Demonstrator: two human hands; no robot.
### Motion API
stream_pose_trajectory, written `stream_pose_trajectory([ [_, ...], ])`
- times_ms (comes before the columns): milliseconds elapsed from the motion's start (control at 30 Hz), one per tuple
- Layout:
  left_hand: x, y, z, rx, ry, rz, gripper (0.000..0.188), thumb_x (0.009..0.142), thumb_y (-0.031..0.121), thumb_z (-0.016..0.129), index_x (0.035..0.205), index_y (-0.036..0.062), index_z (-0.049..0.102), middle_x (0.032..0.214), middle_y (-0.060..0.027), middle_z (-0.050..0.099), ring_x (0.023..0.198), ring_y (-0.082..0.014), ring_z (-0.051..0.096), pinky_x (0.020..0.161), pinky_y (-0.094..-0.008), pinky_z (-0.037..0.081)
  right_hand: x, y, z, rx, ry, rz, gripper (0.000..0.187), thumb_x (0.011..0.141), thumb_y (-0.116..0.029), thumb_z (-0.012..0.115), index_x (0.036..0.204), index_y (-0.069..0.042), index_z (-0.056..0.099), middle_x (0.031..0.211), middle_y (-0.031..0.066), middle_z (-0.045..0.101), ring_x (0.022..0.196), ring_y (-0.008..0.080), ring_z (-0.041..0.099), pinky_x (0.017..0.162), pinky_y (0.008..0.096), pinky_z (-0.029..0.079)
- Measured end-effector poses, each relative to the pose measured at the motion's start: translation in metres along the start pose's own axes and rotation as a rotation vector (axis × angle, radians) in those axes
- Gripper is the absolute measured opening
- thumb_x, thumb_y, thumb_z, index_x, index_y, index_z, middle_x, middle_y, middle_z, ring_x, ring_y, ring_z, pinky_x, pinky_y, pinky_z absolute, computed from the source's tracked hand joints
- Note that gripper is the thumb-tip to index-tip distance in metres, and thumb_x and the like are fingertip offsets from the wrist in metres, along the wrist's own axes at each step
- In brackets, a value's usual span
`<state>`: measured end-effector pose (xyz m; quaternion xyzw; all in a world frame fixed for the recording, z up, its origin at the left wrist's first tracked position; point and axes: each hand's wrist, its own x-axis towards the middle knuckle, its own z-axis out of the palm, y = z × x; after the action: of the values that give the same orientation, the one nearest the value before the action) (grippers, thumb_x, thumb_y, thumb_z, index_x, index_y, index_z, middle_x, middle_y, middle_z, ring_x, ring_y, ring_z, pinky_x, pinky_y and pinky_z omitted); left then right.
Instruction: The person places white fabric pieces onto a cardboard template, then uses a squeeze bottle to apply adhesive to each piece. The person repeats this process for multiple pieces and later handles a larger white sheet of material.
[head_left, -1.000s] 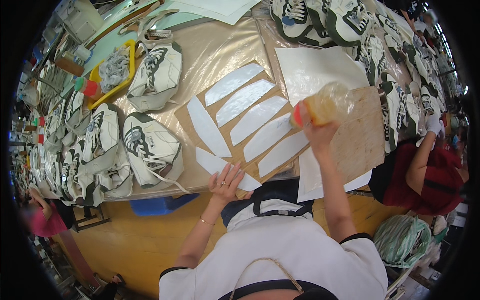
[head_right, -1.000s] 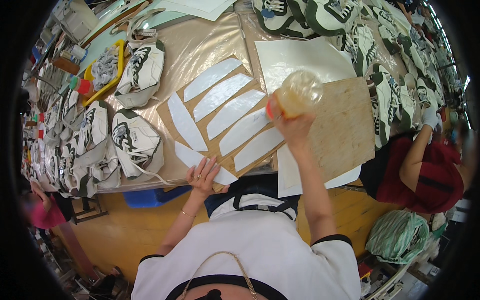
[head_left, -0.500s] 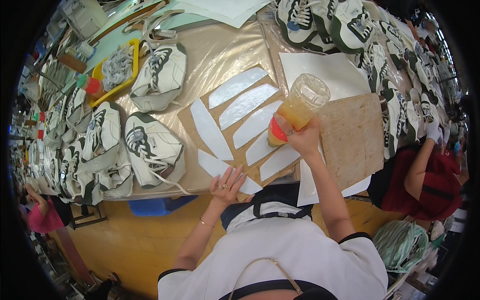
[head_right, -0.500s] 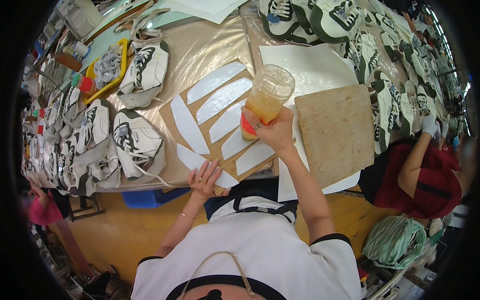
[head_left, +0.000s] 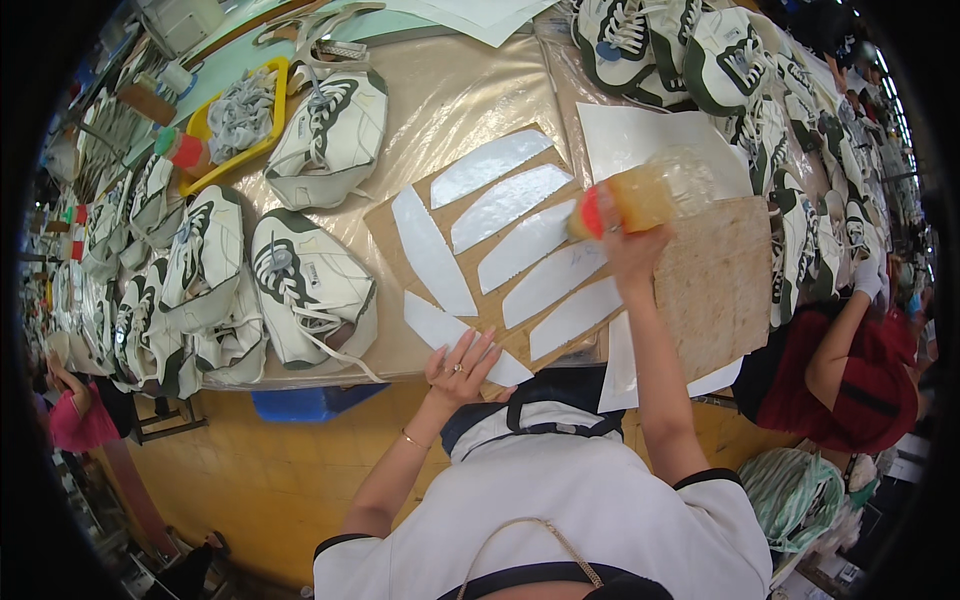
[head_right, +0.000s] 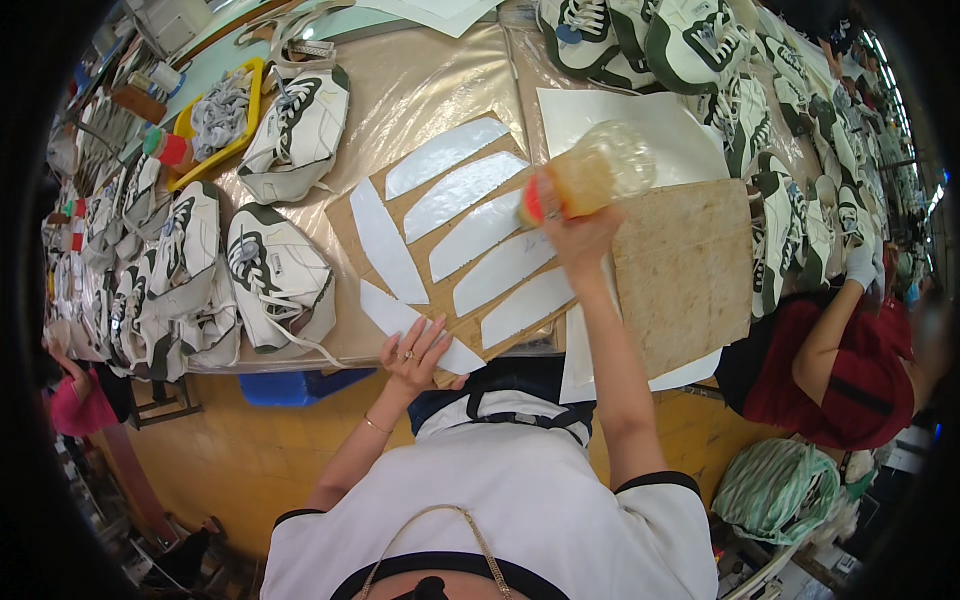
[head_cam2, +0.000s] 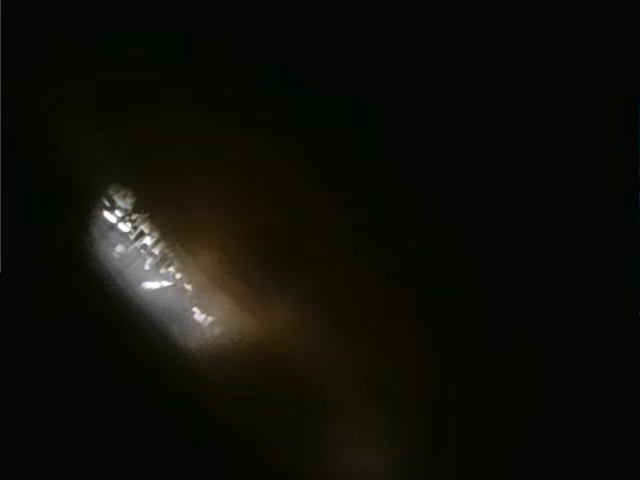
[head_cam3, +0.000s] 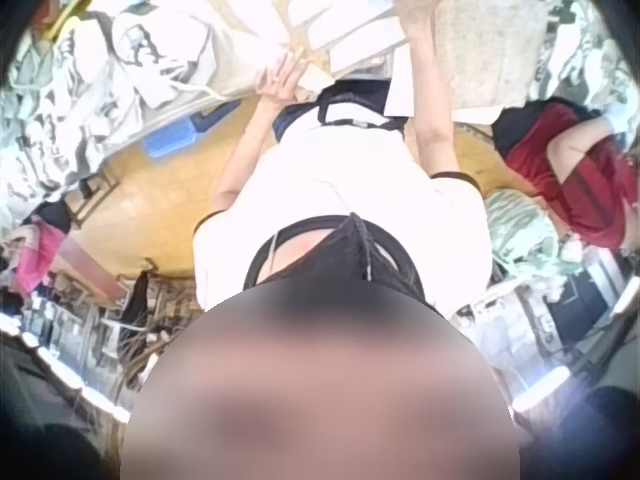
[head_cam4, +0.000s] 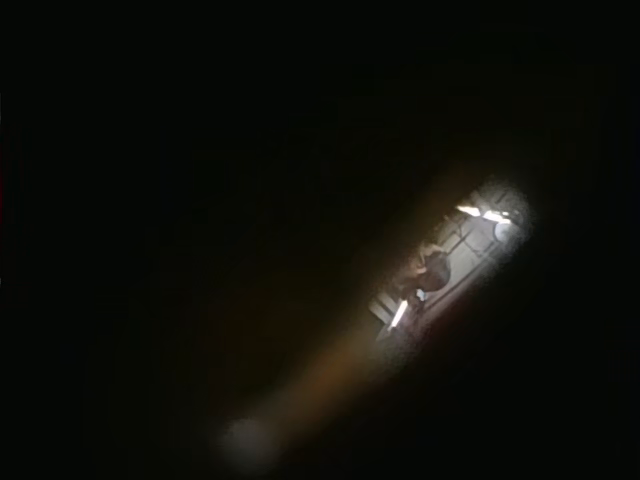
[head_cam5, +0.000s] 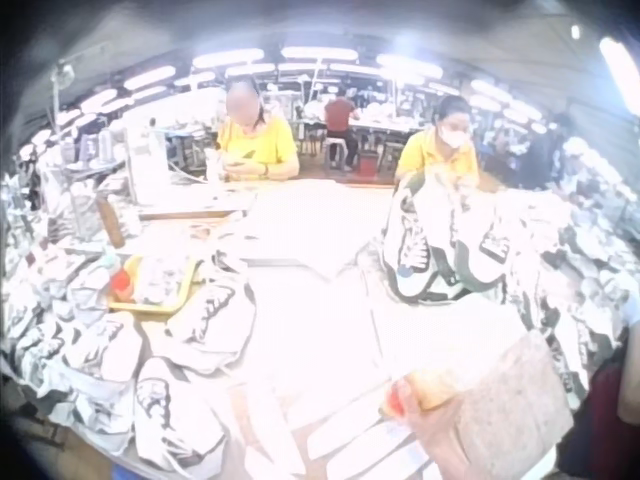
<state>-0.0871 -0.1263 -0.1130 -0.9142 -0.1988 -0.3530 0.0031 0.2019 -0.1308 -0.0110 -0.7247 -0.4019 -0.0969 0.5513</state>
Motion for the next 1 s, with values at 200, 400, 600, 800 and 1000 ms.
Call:
stream_pose_trajectory([
  [200, 0.001, -0.001, -0.002, -0.012, -0.024, -0.010, 0.055, 0.080, 0.067, 0.050, 0.103, 0.0201, 0.068, 0.123, 0.0020, 0.065, 0.119, -0.0165, 0.055, 0.109, -0.0362, 0.020, -0.055, -0.055, 0.035, 0.132, -0.232, -0.246, 0.034, 0.068, -0.022, 0.082, 0.096, -0.008, 0.070, 0.087, 0.0076, 0.071, 0.076, 0.0233, 0.070, 0.067, 0.0339, 0.056],
  [400, 0.004, 0.002, -0.004, -0.020, -0.032, -0.028, 0.054, 0.079, 0.066, 0.052, 0.102, 0.0199, 0.068, 0.123, 0.0016, 0.065, 0.120, -0.0162, 0.054, 0.108, -0.0363, 0.021, -0.036, -0.045, 0.038, 0.067, -0.224, -0.287, 0.024, 0.071, -0.016, 0.080, 0.091, -0.007, 0.071, 0.088, 0.0092, 0.071, 0.078, 0.0236, 0.070, 0.066, 0.0342, 0.055],
  [600, 0.006, 0.002, -0.002, -0.024, -0.006, -0.032, 0.052, 0.077, 0.063, 0.054, 0.104, 0.0201, 0.065, 0.121, 0.0013, 0.066, 0.117, -0.0173, 0.056, 0.107, -0.0366, 0.022, -0.007, -0.012, 0.034, 0.350, 0.004, 0.490, 0.027, 0.082, -0.023, 0.075, 0.097, -0.002, 0.068, 0.092, 0.0064, 0.069, 0.078, 0.0172, 0.067, 0.068, 0.0292, 0.052],
  [800, 0.005, 0.002, 0.001, -0.020, 0.026, -0.031, 0.051, 0.078, 0.063, 0.052, 0.103, 0.0210, 0.066, 0.120, 0.0016, 0.066, 0.116, -0.0164, 0.057, 0.107, -0.0354, 0.021, 0.018, 0.015, 0.012, 0.706, 0.326, 0.912, 0.039, 0.081, -0.027, 0.076, 0.103, 0.003, 0.065, 0.097, 0.0082, 0.067, 0.079, 0.0160, 0.064, 0.069, 0.0278, 0.051],
  [1000, 0.003, 0.002, 0.002, -0.013, 0.019, -0.018, 0.052, 0.079, 0.065, 0.050, 0.102, 0.0212, 0.067, 0.121, 0.0022, 0.066, 0.117, -0.0157, 0.056, 0.108, -0.0351, 0.019, 0.019, 0.004, 0.008, -0.022, 0.155, 0.225, 0.033, 0.084, -0.029, 0.074, 0.092, 0.003, 0.069, 0.089, 0.0100, 0.070, 0.081, 0.0165, 0.067, 0.071, 0.0304, 0.052],
])
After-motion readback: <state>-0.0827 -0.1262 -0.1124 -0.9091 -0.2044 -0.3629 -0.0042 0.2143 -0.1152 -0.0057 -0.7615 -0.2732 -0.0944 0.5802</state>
